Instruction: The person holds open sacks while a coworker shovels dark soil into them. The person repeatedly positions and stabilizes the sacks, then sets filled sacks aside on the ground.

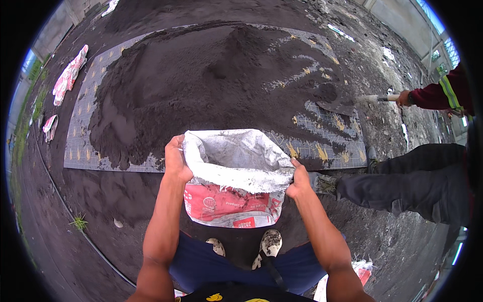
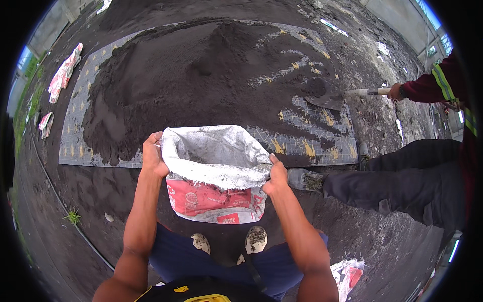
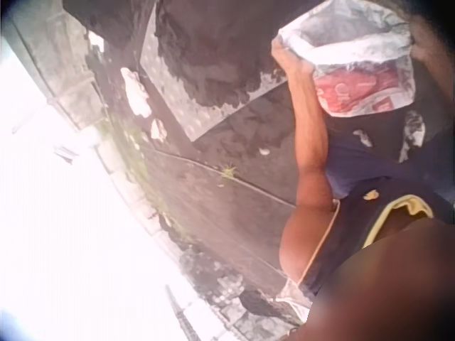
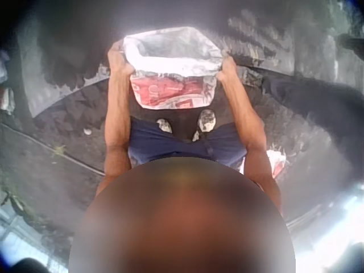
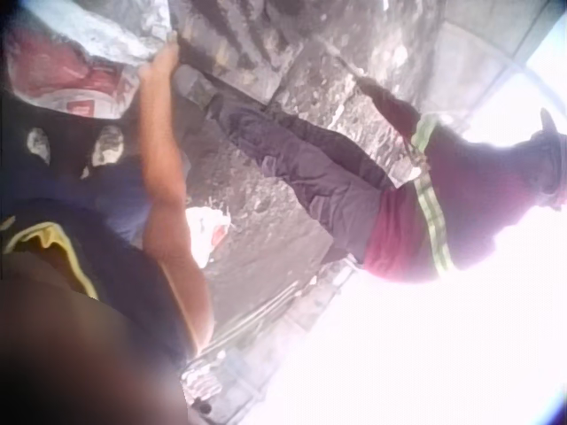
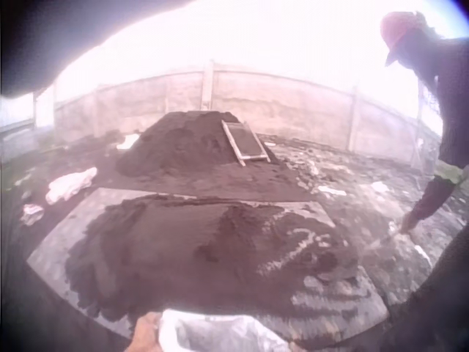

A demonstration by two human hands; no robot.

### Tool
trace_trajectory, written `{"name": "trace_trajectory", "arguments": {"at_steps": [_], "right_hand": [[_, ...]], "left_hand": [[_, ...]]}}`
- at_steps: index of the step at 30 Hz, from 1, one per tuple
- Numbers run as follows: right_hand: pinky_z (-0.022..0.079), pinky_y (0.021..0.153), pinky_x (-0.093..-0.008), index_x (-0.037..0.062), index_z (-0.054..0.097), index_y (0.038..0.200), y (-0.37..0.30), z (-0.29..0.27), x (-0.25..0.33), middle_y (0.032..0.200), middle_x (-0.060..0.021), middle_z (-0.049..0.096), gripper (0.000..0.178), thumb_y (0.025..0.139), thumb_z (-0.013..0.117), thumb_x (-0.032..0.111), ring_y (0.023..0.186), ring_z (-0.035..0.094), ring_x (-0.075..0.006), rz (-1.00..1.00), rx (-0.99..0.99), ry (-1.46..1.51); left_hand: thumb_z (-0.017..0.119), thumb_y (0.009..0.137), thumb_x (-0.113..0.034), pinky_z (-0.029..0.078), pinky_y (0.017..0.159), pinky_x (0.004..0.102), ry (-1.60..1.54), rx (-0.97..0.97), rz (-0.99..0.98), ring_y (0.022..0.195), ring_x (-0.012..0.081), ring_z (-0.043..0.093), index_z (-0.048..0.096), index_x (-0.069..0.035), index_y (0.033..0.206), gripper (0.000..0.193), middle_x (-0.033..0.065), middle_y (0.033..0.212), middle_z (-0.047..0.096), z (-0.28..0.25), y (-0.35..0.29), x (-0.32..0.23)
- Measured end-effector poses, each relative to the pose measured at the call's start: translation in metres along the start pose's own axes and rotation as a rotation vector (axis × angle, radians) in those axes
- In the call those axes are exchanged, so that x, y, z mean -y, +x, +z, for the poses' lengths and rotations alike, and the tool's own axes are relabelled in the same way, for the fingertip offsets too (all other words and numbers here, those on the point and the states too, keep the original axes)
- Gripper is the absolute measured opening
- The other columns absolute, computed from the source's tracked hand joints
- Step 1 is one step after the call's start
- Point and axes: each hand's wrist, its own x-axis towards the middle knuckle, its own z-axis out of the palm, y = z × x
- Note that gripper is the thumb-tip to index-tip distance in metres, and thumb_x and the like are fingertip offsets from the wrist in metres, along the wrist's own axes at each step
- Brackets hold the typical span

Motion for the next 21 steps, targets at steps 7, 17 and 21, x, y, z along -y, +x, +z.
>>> {"name": "trace_trajectory", "arguments": {"at_steps": [7,17,21], "right_hand": [[0.049,0.104,-0.0590,-0.0008,0.059,0.128,0.005,0.003,0.004,0.123,-0.0203,0.067,0.040,0.106,0.043,0.029,0.113,0.065,-0.0380,-0.030,-0.072,-0.060],[0.055,0.093,-0.0594,0.0010,0.062,0.120,0.005,-0.004,0.004,0.116,-0.0165,0.068,0.032,0.104,0.052,0.027,0.104,0.069,-0.0352,-0.003,-0.025,-0.027],[0.053,0.098,-0.0587,0.0009,0.062,0.122,0.004,-0.003,0.004,0.119,-0.0171,0.068,0.033,0.104,0.052,0.026,0.108,0.067,-0.0357,-0.011,0.000,-0.017]], "left_hand": [[0.048,0.097,-0.025,0.055,0.076,0.0438,0.006,0.052,0.030,0.079,0.0263,0.066,0.065,-0.002,0.099,0.029,0.0112,0.089,0.069,0.006,-0.001,0.001],[0.048,0.097,-0.027,0.054,0.064,0.0405,0.013,-0.017,0.058,0.069,0.0228,0.064,0.063,-0.005,0.092,0.027,0.0082,0.079,0.066,0.016,-0.007,0.004],[0.047,0.098,-0.027,0.054,0.067,0.0416,0.009,-0.020,0.062,0.071,0.0236,0.065,0.064,-0.005,0.094,0.028,0.0086,0.081,0.067,0.013,-0.006,0.006]]}}
